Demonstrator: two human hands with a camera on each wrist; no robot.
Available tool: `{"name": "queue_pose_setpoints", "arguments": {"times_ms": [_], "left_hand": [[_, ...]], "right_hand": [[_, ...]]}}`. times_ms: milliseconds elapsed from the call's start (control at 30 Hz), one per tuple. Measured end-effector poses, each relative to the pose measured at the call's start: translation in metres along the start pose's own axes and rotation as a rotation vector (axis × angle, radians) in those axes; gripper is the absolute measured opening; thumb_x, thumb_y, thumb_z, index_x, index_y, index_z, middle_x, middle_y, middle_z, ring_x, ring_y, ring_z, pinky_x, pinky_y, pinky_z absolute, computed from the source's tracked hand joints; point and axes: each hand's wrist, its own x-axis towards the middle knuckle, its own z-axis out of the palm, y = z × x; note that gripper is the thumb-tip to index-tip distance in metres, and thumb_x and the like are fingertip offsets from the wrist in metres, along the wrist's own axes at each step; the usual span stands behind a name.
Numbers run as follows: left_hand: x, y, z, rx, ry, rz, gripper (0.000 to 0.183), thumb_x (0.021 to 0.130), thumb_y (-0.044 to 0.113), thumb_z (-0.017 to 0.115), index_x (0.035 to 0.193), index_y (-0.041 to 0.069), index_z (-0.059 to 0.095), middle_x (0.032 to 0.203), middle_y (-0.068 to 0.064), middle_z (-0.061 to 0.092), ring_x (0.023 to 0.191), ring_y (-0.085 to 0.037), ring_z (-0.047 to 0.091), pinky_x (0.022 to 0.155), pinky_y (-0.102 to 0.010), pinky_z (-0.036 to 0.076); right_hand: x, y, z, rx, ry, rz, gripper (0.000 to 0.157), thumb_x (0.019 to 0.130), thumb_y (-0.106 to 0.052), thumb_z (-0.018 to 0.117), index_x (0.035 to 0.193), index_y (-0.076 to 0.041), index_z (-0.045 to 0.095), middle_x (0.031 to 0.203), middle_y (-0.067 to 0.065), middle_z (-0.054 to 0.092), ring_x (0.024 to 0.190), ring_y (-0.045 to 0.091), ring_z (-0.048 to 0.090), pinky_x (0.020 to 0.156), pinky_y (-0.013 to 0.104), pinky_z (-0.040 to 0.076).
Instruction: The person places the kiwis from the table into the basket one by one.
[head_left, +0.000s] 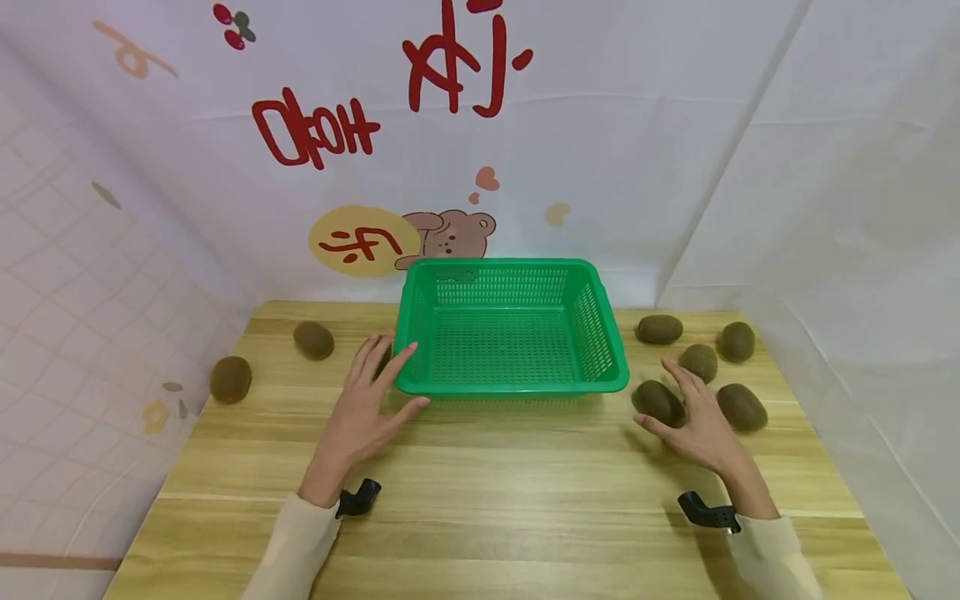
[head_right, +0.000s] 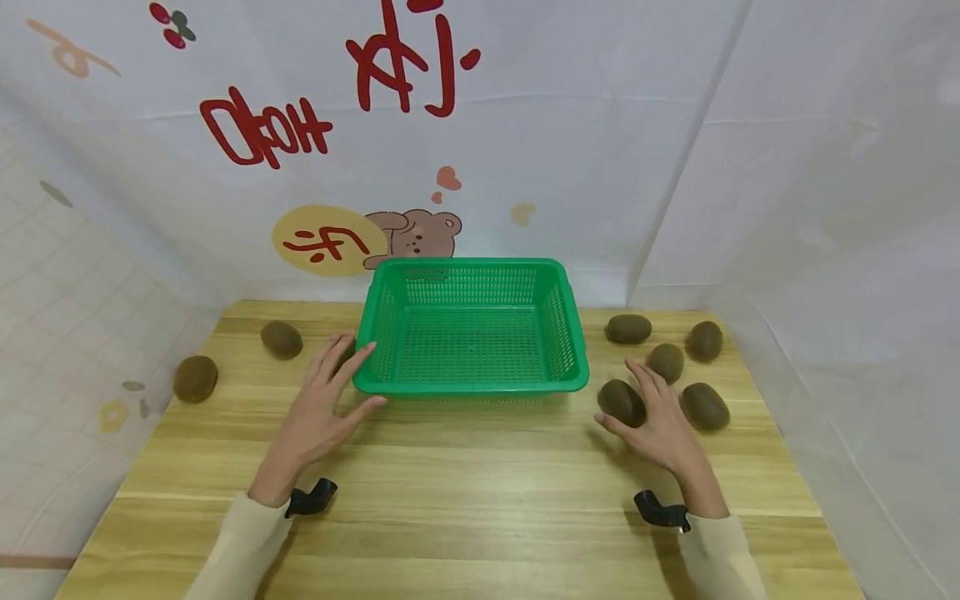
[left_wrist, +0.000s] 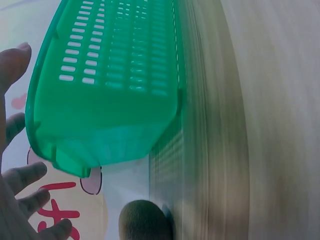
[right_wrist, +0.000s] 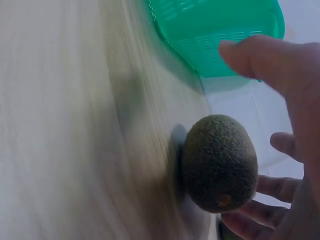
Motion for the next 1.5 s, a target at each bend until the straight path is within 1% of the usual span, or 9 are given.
{"name": "queue_pose_setpoints", "arguments": {"times_ms": [100,233,467,567,733,867,967,1233,1500], "left_hand": [[0.001,0.003,0.004,0.002,0.034,0.045,0.082,0.088,0.043,0.08,0.158,0.03,0.041,0.167,-0.012,0.032,0.158,-0.034,0.019,0.12,-0.069,0.031],[0.001,0.008,0.009,-0.005,0.07,0.079,0.075,0.089,0.041,0.08,0.155,0.029,0.047,0.162,-0.012,0.041,0.155,-0.036,0.027,0.119,-0.069,0.034],[0.005,0.011,0.016,-0.035,0.149,0.134,0.066,0.088,0.034,0.082,0.147,0.021,0.057,0.141,-0.006,0.062,0.143,-0.034,0.045,0.119,-0.053,0.041],[0.005,0.012,0.016,-0.054,0.175,0.149,0.056,0.087,0.03,0.083,0.138,0.017,0.065,0.129,-0.005,0.068,0.137,-0.032,0.051,0.114,-0.049,0.047],[0.005,0.016,0.018,-0.094,0.227,0.218,0.033,0.084,0.022,0.086,0.114,0.013,0.078,0.109,-0.004,0.071,0.123,-0.029,0.057,0.104,-0.047,0.055],[0.007,0.017,0.021,-0.132,0.241,0.237,0.022,0.084,0.019,0.086,0.105,0.014,0.08,0.1,-0.002,0.072,0.114,-0.028,0.061,0.111,-0.046,0.051],[0.007,0.016,0.022,-0.157,0.251,0.242,0.022,0.083,0.017,0.086,0.104,0.013,0.08,0.098,-0.003,0.071,0.108,-0.028,0.062,0.116,-0.05,0.046],[0.007,0.015,0.023,-0.21,0.249,0.246,0.021,0.082,0.013,0.086,0.102,0.013,0.08,0.094,-0.001,0.069,0.102,-0.023,0.061,0.118,-0.057,0.042],[0.007,0.017,0.025,-0.222,0.252,0.241,0.022,0.082,0.01,0.086,0.102,0.014,0.08,0.094,-0.001,0.07,0.101,-0.023,0.063,0.119,-0.057,0.04]], "right_hand": [[-0.001,0.0,0.002,-0.008,0.006,0.004,0.1,0.087,-0.042,0.082,0.163,-0.012,0.026,0.157,0.032,0.033,0.138,0.056,0.038,0.098,0.077,0.039],[-0.002,0.0,0.004,-0.012,0.03,-0.004,0.092,0.088,-0.036,0.082,0.159,-0.005,0.034,0.148,0.032,0.043,0.124,0.05,0.05,0.092,0.07,0.047],[-0.001,0.002,0.007,-0.043,0.054,-0.026,0.073,0.087,-0.029,0.083,0.145,0.001,0.051,0.135,0.027,0.056,0.111,0.044,0.057,0.087,0.061,0.051],[0.0,0.005,0.009,-0.062,0.062,-0.044,0.068,0.086,-0.025,0.084,0.142,0.001,0.053,0.13,0.025,0.059,0.108,0.042,0.059,0.085,0.057,0.052],[0.0,0.007,0.011,-0.062,0.083,-0.063,0.066,0.085,-0.018,0.085,0.141,0.001,0.054,0.126,0.025,0.061,0.107,0.043,0.062,0.084,0.056,0.054],[-0.001,0.008,0.009,-0.065,0.1,-0.068,0.066,0.083,-0.016,0.086,0.14,0.001,0.055,0.125,0.023,0.062,0.108,0.042,0.063,0.083,0.05,0.056],[-0.002,0.009,0.009,-0.068,0.106,-0.06,0.066,0.083,-0.017,0.087,0.139,0.0,0.056,0.125,0.022,0.063,0.108,0.04,0.064,0.081,0.044,0.057],[-0.004,0.007,0.009,-0.047,0.105,-0.041,0.064,0.084,-0.021,0.086,0.139,-0.002,0.058,0.125,0.021,0.064,0.107,0.039,0.066,0.082,0.042,0.058],[-0.006,0.008,0.003,-0.023,0.113,-0.019,0.063,0.086,-0.025,0.085,0.14,-0.004,0.058,0.127,0.019,0.065,0.11,0.037,0.065,0.082,0.026,0.056]]}}
